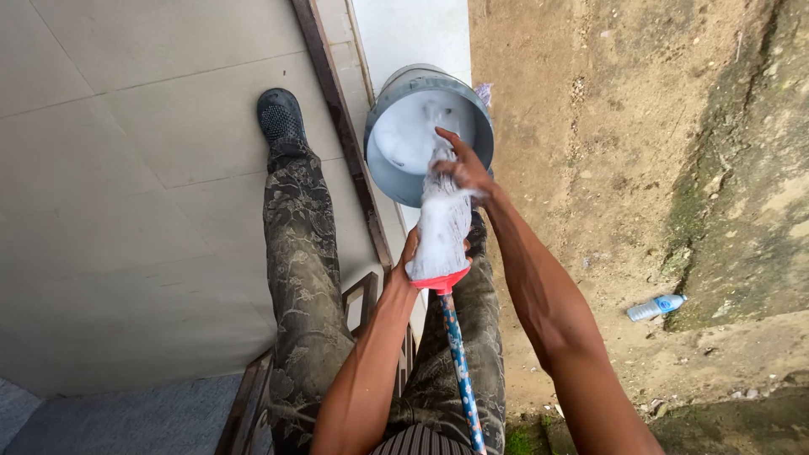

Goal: The person wrings out a mop in a bucket of soapy water and then wipes the tiled floor of a hallway.

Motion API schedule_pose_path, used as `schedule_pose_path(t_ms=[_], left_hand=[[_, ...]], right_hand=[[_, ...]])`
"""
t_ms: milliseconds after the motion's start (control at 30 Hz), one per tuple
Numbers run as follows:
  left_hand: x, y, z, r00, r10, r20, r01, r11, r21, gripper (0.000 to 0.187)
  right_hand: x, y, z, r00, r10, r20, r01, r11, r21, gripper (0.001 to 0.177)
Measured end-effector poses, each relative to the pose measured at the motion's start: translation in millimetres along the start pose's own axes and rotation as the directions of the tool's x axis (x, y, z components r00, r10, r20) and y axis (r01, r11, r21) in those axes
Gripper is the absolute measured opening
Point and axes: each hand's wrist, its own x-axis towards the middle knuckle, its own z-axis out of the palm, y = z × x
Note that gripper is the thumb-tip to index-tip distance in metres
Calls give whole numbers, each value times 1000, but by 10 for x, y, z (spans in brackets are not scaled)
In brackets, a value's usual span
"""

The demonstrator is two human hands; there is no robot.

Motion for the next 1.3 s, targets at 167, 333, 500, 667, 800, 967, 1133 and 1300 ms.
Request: schedule_pose_path(t_ms=[167,333,500,667,800,967,1133,1300], left_hand=[[-30,-64,23,999,48,5,-47,998,-38,65],[-109,-158,47,998,62,10,-61,995,-82,66],[-223,-144,136,996,76,51,-69,989,-132,68],[-321,-113,351,959,93,269,0,945,-327,69],[-299,-66,409,992,33,119,13,931,-364,58],[-144,67,202,998,-22,-50,21,1000,-17,51],[82,175,-13,980,-37,-196,68,985,157,44],[363,165,-214,947,-56,-316,144,954,262,37]], right_hand=[[-122,69,35,987,106,124,-163,592,790,85],[-357,97,513,975,-221,31,11,186,983,84],[-445,188,506,982,-185,-41,67,141,988,73],[-376,218,258,996,79,-42,3,440,898,64],[-261,102,138,980,184,-74,-61,634,771,58],[-51,-29,25,955,289,-72,-235,879,414,50],[214,-113,62,930,320,-181,-329,944,-24,44],[322,-252,131,873,365,-324,-467,818,-336,51]])
